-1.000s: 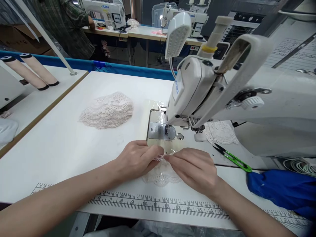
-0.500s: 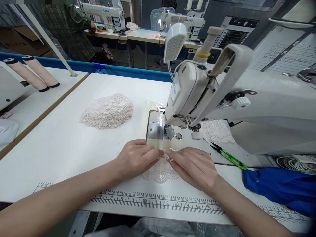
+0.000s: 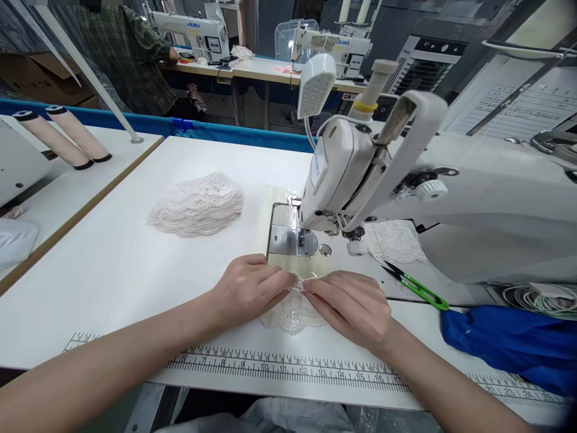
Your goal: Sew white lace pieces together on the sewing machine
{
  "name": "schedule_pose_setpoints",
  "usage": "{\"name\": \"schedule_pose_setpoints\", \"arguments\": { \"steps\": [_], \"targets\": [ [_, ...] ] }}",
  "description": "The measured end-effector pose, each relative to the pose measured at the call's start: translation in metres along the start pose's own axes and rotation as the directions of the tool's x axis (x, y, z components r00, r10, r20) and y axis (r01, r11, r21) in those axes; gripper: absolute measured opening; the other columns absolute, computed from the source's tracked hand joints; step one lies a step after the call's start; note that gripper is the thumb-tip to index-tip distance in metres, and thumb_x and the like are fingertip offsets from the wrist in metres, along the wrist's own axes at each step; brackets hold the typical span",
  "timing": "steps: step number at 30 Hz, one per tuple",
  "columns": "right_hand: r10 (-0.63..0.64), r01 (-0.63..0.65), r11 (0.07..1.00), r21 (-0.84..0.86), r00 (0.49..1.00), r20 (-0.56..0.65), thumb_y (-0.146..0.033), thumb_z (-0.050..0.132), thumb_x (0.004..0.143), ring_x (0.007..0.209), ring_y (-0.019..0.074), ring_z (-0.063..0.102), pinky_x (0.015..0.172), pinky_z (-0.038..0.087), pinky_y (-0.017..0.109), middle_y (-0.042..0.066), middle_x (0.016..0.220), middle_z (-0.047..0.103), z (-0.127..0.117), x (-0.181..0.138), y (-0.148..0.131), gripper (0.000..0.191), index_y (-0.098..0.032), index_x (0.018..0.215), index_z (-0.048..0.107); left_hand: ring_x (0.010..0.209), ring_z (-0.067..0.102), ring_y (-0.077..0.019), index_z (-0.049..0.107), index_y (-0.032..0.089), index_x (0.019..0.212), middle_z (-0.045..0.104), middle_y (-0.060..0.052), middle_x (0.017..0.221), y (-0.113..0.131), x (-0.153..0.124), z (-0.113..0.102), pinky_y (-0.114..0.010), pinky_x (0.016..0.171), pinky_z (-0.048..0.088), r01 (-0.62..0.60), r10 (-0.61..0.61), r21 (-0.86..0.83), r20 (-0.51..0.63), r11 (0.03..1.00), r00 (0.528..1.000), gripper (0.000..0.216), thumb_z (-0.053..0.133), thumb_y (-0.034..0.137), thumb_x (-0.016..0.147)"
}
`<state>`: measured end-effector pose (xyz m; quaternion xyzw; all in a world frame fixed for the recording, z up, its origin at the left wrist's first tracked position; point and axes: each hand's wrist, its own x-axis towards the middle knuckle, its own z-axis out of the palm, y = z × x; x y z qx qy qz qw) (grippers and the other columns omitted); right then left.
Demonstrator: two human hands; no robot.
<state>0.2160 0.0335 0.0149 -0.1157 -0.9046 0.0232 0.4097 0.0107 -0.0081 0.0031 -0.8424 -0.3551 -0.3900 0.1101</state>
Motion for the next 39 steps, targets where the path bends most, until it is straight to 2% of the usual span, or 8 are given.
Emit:
{"name": "schedule_pose_setpoints", "arguments": {
  "steps": [8, 13, 19, 24, 28, 31, 35, 39],
  "targets": [
    [-0.08, 0.08, 0.995, -0.059, 0.997, 0.006, 0.0, 0.064, 0.078, 0.058, 0.0119, 0.061, 0.055, 0.054, 0.026, 0.001, 0.071, 0.069, -0.001, -0.005, 0.0, 0.025, -0.015, 0.098, 0.063, 0.045, 0.052, -0.0064, 0.055, 0.015, 0.096, 0.061, 0.007, 0.058, 0.001, 0.002, -0.002, -0.021, 0.046, 0.04, 0.017, -0.017, 0.004, 0.037, 1.0, 0.999, 0.009, 0.046, 0.013, 0.094],
    [-0.26, 0.266, 0.948, -0.178, 0.964, 0.053, -0.003, 0.067, 0.078, 0.061, 0.0133, 0.063, 0.051, 0.052, 0.025, 0.004, 0.068, 0.069, -0.009, 0.004, -0.002, 0.013, -0.013, 0.085, 0.067, 0.046, 0.056, -0.0068, 0.059, 0.014, 0.098, 0.064, 0.005, 0.059, 0.003, 0.0, 0.0, -0.02, 0.049, 0.042, 0.04, -0.038, -0.061, 0.033, 0.997, 0.999, 0.012, 0.049, 0.012, 0.092],
    [-0.38, 0.405, 0.864, -0.3, 0.914, 0.141, -0.007, 0.066, 0.08, 0.064, 0.0125, 0.064, 0.05, 0.05, 0.024, 0.003, 0.071, 0.07, -0.022, 0.009, -0.008, 0.01, -0.017, 0.079, 0.068, 0.045, 0.054, -0.0069, 0.068, 0.017, 0.086, 0.063, 0.005, 0.055, 0.011, 0.005, -0.007, -0.018, 0.047, 0.042, 0.347, -0.292, -0.253, 0.23, 0.903, 0.928, 0.012, 0.056, 0.015, 0.087],
    [0.005, 0.016, 0.996, -0.087, 0.97, 0.242, -0.006, 0.058, 0.085, 0.048, 0.0082, 0.054, 0.042, 0.038, 0.024, -0.002, 0.06, 0.064, -0.027, 0.014, -0.017, 0.014, -0.017, 0.077, 0.063, 0.039, 0.046, -0.0056, 0.072, 0.022, 0.077, 0.058, 0.008, 0.048, 0.015, 0.012, -0.019, -0.016, 0.039, 0.031, 0.592, -0.368, -0.341, 0.533, 0.73, 0.762, 0.008, 0.067, 0.016, 0.08],
    [0.332, -0.391, 0.914, 0.108, 0.874, 0.354, -0.015, 0.056, 0.089, 0.053, 0.0072, 0.058, 0.047, 0.041, 0.019, -0.003, 0.066, 0.067, -0.012, 0.012, -0.002, 0.014, -0.019, 0.079, 0.065, 0.038, 0.045, -0.0083, 0.069, 0.02, 0.076, 0.055, 0.007, 0.045, 0.012, 0.004, -0.004, -0.021, 0.044, 0.032, 0.482, -0.39, -0.12, 0.437, 0.868, 0.811, 0.012, 0.062, 0.022, 0.085],
    [0.494, -0.573, 0.811, 0.12, 0.779, 0.386, -0.022, 0.058, 0.089, 0.054, 0.0078, 0.059, 0.05, 0.044, 0.02, -0.003, 0.071, 0.07, 0.003, 0.007, 0.018, 0.012, -0.02, 0.082, 0.068, 0.042, 0.047, -0.0117, 0.063, 0.018, 0.096, 0.059, 0.005, 0.052, 0.007, -0.002, 0.007, -0.025, 0.051, 0.036, 0.408, -0.418, 0.102, 0.328, 0.907, 0.847, 0.016, 0.059, 0.031, 0.088],
    [0.576, -0.651, 0.755, 0.075, 0.715, 0.396, -0.028, 0.058, 0.09, 0.057, 0.0097, 0.058, 0.053, 0.043, 0.023, -0.002, 0.073, 0.069, 0.013, 0.002, 0.034, 0.014, -0.023, 0.087, 0.07, 0.075, 0.062, -0.0185, 0.057, 0.016, 0.105, 0.069, -0.004, 0.089, 0.002, 0.001, 0.009, -0.034, 0.07, 0.041, 0.291, -0.334, 0.186, 0.277, 0.939, 0.901, 0.026, 0.062, 0.033, 0.087],
    [0.583, -0.652, 0.756, 0.062, 0.712, 0.391, -0.026, 0.059, 0.09, 0.067, 0.0119, 0.059, 0.062, 0.044, 0.026, -0.001, 0.078, 0.068, 0.017, 0.001, 0.039, 0.012, -0.025, 0.088, 0.071, 0.084, 0.061, -0.0187, 0.063, 0.018, 0.099, 0.069, -0.002, 0.095, 0.004, 0.005, 0.008, -0.039, 0.082, 0.038, 0.105, -0.155, 0.218, 0.227, 0.97, 0.961, 0.01, 0.059, 0.019, 0.089]
  ]
}}
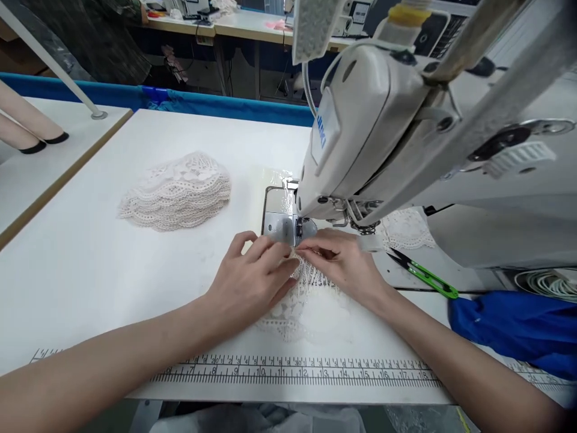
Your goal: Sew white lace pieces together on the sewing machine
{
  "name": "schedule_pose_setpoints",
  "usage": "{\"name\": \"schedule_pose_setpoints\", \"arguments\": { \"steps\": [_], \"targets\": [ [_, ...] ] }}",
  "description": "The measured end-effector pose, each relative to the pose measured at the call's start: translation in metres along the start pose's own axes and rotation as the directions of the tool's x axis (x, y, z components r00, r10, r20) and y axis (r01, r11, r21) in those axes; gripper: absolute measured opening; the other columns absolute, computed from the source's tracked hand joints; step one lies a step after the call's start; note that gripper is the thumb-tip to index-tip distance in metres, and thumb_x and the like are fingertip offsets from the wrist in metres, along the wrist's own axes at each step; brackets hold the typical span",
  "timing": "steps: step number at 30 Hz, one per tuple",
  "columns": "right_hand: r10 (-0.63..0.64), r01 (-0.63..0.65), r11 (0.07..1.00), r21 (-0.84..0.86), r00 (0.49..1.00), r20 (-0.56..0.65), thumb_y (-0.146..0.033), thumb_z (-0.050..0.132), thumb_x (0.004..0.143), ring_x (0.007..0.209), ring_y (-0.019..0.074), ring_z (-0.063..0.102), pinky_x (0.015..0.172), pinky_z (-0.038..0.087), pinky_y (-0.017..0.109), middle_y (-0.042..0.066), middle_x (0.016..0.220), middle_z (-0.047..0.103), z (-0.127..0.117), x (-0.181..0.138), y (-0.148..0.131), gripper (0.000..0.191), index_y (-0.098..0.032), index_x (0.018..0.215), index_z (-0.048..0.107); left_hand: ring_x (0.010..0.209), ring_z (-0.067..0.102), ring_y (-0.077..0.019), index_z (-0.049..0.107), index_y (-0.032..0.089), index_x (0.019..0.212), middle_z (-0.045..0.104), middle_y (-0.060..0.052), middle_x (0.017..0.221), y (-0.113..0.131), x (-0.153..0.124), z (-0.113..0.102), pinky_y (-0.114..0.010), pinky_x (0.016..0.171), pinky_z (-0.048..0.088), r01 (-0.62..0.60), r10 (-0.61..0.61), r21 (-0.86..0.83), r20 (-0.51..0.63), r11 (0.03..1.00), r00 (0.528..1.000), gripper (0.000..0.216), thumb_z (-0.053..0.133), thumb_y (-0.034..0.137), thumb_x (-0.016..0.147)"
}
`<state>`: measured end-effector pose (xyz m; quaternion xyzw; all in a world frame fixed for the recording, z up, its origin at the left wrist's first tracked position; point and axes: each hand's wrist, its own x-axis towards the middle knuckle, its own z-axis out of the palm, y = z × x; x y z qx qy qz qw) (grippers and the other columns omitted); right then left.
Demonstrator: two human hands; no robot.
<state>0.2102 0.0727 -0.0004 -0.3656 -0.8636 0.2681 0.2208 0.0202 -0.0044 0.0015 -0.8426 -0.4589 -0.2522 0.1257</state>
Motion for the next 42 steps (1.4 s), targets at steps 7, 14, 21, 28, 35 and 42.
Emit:
{"name": "schedule_pose_setpoints", "arguments": {
  "steps": [7, 14, 21, 28, 35, 42],
  "targets": [
    [-0.065, 0.056, 0.991, -0.122, 0.995, -0.072, -0.028, 0.058, 0.091, 0.067, 0.0128, 0.059, 0.069, 0.043, 0.03, 0.0, 0.083, 0.07, 0.004, 0.0, 0.004, 0.014, -0.024, 0.091, 0.071, 0.098, 0.059, -0.02, 0.064, 0.014, 0.111, 0.067, -0.003, 0.119, 0.008, -0.009, -0.002, -0.041, 0.084, 0.035, -0.088, 0.081, 0.085, 0.082, 0.993, 0.993, 0.022, 0.054, 0.025, 0.094],
    [-0.348, 0.238, 0.677, -0.696, 0.937, -0.017, -0.036, 0.05, 0.094, 0.072, 0.0194, 0.058, 0.07, 0.039, 0.035, 0.005, 0.074, 0.068, -0.02, -0.014, 0.001, 0.029, -0.019, 0.106, 0.071, 0.102, 0.061, -0.0199, 0.064, 0.016, 0.114, 0.068, -0.003, 0.119, 0.008, -0.01, -0.003, -0.039, 0.084, 0.035, -0.051, 0.047, 0.038, 0.093, 0.998, 0.995, 0.024, 0.051, 0.027, 0.096],
    [-0.34, 0.235, 0.667, -0.707, 0.941, -0.008, -0.022, 0.049, 0.094, 0.057, 0.0127, 0.052, 0.061, 0.033, 0.029, 0.001, 0.068, 0.067, -0.023, -0.018, -0.013, 0.025, -0.018, 0.101, 0.072, 0.11, 0.059, -0.0203, 0.062, 0.021, 0.12, 0.067, 0.0, 0.122, 0.003, 0.0, 0.0, -0.039, 0.086, 0.035, 0.016, -0.017, 0.012, 0.135, 1.0, 0.991, 0.027, 0.051, 0.027, 0.096],
    [-0.318, 0.258, 0.665, -0.701, 0.947, 0.046, -0.014, 0.049, 0.091, 0.072, 0.0155, 0.061, 0.063, 0.032, 0.031, 0.002, 0.072, 0.07, -0.005, -0.023, -0.008, 0.031, -0.011, 0.117, 0.066, 0.113, 0.058, -0.0203, 0.063, 0.022, 0.118, 0.065, 0.001, 0.124, 0.005, -0.001, -0.001, -0.04, 0.085, 0.035, 0.001, -0.013, 0.09, 0.125, 0.996, 0.992, 0.026, 0.051, 0.029, 0.096],
    [-0.356, 0.238, 0.636, -0.734, 0.934, -0.006, -0.015, 0.049, 0.091, 0.075, 0.0152, 0.06, 0.066, 0.033, 0.031, 0.003, 0.077, 0.072, -0.008, -0.021, -0.007, 0.032, -0.016, 0.118, 0.066, 0.113, 0.058, -0.02, 0.061, 0.021, 0.118, 0.067, 0.001, 0.122, 0.007, -0.003, -0.002, -0.04, 0.085, 0.036, -0.018, -0.002, 0.142, 0.138, 0.99, 0.99, 0.026, 0.048, 0.028, 0.097],
    [-0.275, 0.144, 0.548, -0.824, 0.961, -0.015, -0.016, 0.05, 0.088, 0.072, 0.0185, 0.057, 0.069, 0.033, 0.034, 0.005, 0.08, 0.071, -0.017, -0.02, -0.003, 0.031, -0.015, 0.112, 0.069, 0.113, 0.058, -0.0193, 0.061, 0.022, 0.118, 0.067, 0.002, 0.122, 0.01, -0.005, -0.003, -0.04, 0.086, 0.036, -0.025, 0.006, 0.144, 0.133, 0.989, 0.991, 0.026, 0.046, 0.029, 0.098]
  ]
}}
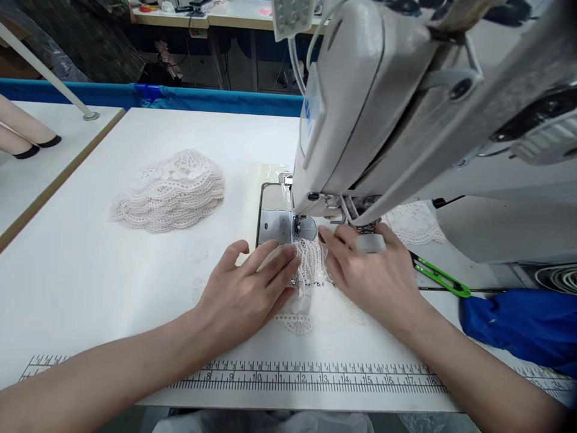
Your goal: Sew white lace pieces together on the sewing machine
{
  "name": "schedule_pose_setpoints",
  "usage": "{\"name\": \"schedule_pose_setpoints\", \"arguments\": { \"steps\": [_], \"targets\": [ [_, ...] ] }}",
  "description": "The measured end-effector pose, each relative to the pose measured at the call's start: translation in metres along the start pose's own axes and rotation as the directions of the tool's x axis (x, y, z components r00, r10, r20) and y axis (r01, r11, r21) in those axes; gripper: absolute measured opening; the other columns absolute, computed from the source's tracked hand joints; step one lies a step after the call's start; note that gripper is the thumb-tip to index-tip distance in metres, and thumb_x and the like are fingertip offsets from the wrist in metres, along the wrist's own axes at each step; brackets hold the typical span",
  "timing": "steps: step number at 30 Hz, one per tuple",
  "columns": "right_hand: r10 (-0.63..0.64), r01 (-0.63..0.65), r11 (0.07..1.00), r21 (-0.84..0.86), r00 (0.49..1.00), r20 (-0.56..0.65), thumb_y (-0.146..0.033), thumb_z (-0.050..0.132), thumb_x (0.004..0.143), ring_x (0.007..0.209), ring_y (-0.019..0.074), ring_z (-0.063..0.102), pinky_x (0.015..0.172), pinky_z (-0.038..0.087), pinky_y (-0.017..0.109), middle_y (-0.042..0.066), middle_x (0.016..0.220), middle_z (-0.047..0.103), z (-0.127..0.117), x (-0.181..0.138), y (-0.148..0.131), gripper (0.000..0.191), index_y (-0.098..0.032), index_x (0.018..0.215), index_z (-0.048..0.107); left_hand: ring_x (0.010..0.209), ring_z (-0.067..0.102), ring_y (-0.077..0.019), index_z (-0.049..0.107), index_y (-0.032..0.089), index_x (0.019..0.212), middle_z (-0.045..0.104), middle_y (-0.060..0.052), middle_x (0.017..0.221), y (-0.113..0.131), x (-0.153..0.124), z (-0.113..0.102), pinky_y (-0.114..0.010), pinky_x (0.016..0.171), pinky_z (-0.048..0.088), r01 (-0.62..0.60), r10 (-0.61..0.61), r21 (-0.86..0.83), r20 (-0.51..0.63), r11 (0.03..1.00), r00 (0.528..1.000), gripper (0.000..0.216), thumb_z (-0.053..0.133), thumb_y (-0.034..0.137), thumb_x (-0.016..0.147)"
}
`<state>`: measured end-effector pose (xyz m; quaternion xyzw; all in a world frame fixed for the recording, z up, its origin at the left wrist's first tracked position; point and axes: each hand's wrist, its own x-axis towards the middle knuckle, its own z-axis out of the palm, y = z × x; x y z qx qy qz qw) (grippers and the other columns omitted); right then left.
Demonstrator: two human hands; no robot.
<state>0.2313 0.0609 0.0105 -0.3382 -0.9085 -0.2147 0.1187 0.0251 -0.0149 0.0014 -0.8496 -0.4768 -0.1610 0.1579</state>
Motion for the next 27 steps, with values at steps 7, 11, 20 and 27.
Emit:
{"name": "schedule_pose_setpoints", "arguments": {
  "steps": [7, 11, 20, 27],
  "targets": [
    [-0.098, 0.099, 0.981, 0.164, 0.995, -0.015, -0.015, 0.045, 0.091, 0.077, 0.016, 0.059, 0.074, 0.034, 0.032, 0.002, 0.082, 0.071, -0.004, 0.001, -0.01, 0.035, -0.018, 0.12, 0.065, 0.111, 0.059, -0.02, 0.062, 0.022, 0.117, 0.067, 0.001, 0.121, -0.001, 0.001, 0.0, -0.039, 0.084, 0.037, -0.002, 0.002, 0.006, -0.009, 1.0, 1.0, 0.025, 0.048, 0.028, 0.097],
    [-0.046, 0.041, 0.994, 0.102, 0.998, 0.044, -0.016, 0.045, 0.09, 0.085, 0.0199, 0.06, 0.074, 0.034, 0.034, 0.006, 0.08, 0.071, 0.0, 0.0, -0.011, 0.036, -0.013, 0.12, 0.065, 0.111, 0.059, -0.0207, 0.063, 0.022, 0.116, 0.068, 0.001, 0.12, -0.002, 0.003, 0.001, -0.04, 0.085, 0.037, 0.009, -0.009, -0.007, -0.009, 1.0, 1.0, 0.025, 0.049, 0.03, 0.097],
    [-0.061, 0.058, 0.989, 0.134, 0.998, 0.018, -0.016, 0.045, 0.09, 0.079, 0.0174, 0.061, 0.073, 0.034, 0.034, 0.003, 0.081, 0.069, -0.002, 0.001, -0.012, 0.035, -0.014, 0.118, 0.066, 0.115, 0.058, -0.0208, 0.064, 0.021, 0.116, 0.068, 0.001, 0.12, -0.004, 0.006, 0.004, -0.04, 0.088, 0.035, 0.023, -0.023, -0.015, -0.004, 1.0, 1.0, 0.026, 0.05, 0.03, 0.097],
    [-0.042, 0.036, 0.995, 0.091, 0.997, 0.069, -0.017, 0.044, 0.091, 0.085, 0.0195, 0.059, 0.073, 0.036, 0.033, 0.006, 0.079, 0.071, 0.0, 0.002, -0.012, 0.036, -0.014, 0.121, 0.064, 0.115, 0.058, -0.0223, 0.065, 0.021, 0.116, 0.067, -0.001, 0.121, -0.005, 0.01, 0.003, -0.041, 0.088, 0.036, 0.043, -0.043, -0.006, 0.004, 0.999, 0.999, 0.025, 0.051, 0.03, 0.096]
  ]
}}
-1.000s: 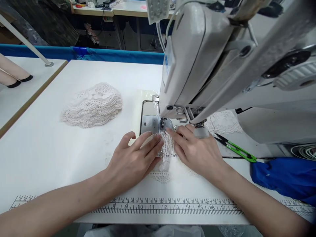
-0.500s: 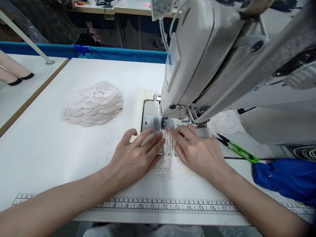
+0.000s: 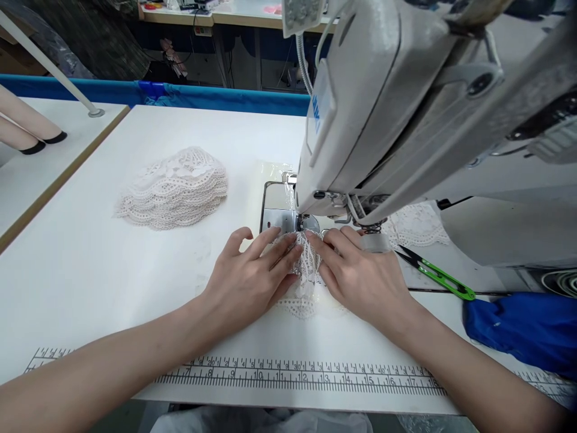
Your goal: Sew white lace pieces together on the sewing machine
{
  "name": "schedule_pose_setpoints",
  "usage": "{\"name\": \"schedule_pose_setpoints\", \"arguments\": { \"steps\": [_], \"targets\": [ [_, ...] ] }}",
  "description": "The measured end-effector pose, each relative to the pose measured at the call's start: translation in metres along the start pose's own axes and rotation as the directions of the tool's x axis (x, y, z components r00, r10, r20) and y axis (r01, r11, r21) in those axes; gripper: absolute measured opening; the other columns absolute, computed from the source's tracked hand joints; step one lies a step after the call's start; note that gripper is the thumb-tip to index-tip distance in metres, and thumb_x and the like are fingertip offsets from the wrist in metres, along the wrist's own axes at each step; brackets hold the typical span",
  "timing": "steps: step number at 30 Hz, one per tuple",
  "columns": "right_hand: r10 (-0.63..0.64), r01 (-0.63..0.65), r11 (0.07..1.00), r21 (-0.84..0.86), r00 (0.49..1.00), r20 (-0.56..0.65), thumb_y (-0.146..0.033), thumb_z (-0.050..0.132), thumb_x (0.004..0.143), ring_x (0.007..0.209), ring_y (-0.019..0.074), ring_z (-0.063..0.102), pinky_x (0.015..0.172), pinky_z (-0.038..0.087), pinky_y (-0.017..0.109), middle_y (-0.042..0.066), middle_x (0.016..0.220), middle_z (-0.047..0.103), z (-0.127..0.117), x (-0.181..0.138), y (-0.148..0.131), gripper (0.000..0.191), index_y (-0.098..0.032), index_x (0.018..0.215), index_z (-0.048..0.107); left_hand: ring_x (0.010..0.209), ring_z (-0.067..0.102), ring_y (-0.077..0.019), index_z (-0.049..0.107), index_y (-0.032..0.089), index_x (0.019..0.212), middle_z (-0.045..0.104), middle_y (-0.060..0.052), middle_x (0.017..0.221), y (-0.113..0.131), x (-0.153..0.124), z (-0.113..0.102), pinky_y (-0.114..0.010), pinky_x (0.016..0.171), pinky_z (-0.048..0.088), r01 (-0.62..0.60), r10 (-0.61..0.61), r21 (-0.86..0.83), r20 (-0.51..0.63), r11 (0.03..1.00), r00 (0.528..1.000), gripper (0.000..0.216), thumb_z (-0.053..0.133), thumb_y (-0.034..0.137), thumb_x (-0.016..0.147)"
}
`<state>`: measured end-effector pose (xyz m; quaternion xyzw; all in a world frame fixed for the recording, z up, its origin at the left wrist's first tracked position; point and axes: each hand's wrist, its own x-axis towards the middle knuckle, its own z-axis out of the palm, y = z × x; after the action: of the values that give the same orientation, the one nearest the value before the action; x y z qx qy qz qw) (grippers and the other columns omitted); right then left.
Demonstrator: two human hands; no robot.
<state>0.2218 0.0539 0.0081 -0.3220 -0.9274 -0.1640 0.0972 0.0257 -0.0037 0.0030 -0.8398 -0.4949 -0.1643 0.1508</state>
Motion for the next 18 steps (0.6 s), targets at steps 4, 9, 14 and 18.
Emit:
{"name": "schedule_pose_setpoints", "arguments": {
  "steps": [4, 9, 14, 18],
  "targets": [
    [0.007, -0.007, 1.0, -0.023, 1.0, 0.022, -0.018, 0.043, 0.092, 0.087, 0.0206, 0.058, 0.073, 0.036, 0.033, 0.008, 0.085, 0.072, 0.0015, 0.0001, 0.0006, 0.037, -0.014, 0.124, 0.062, 0.116, 0.057, -0.0219, 0.064, 0.021, 0.116, 0.067, -0.001, 0.122, -0.001, 0.0013, 0.0008, -0.041, 0.087, 0.036, 0.004, -0.004, 0.007, 0.001, 1.0, 1.0, 0.026, 0.051, 0.031, 0.096],
    [0.005, -0.004, 0.999, -0.039, 1.0, 0.026, -0.017, 0.043, 0.092, 0.088, 0.0217, 0.056, 0.072, 0.036, 0.033, 0.009, 0.086, 0.072, 0.0048, 0.0009, 0.0017, 0.038, -0.015, 0.126, 0.061, 0.117, 0.057, -0.0219, 0.064, 0.021, 0.117, 0.066, -0.001, 0.123, -0.0026, 0.0034, 0.0021, -0.042, 0.088, 0.036, 0.005, -0.005, 0.014, 0.01, 1.0, 1.0, 0.026, 0.049, 0.03, 0.097],
    [0.007, -0.006, 0.999, -0.045, 1.0, 0.013, -0.017, 0.044, 0.091, 0.089, 0.0222, 0.056, 0.074, 0.037, 0.034, 0.009, 0.087, 0.072, 0.0065, 0.0012, 0.0026, 0.039, -0.014, 0.125, 0.061, 0.116, 0.057, -0.0224, 0.064, 0.021, 0.116, 0.067, -0.002, 0.122, -0.0024, 0.0046, 0.0038, -0.041, 0.088, 0.036, 0.008, -0.008, 0.011, 0.001, 1.0, 1.0, 0.026, 0.049, 0.03, 0.097],
    [0.014, -0.013, 0.999, -0.043, 1.0, 0.018, -0.017, 0.044, 0.091, 0.09, 0.0223, 0.056, 0.074, 0.037, 0.034, 0.01, 0.087, 0.072, 0.0069, 0.0012, 0.0026, 0.039, -0.014, 0.127, 0.06, 0.116, 0.057, -0.0226, 0.064, 0.021, 0.117, 0.066, -0.003, 0.123, -0.0021, 0.004, 0.0046, -0.042, 0.088, 0.037, 0.018, -0.018, 0.004, 0.004, 1.0, 1.0, 0.026, 0.05, 0.03, 0.097]
  ]
}}
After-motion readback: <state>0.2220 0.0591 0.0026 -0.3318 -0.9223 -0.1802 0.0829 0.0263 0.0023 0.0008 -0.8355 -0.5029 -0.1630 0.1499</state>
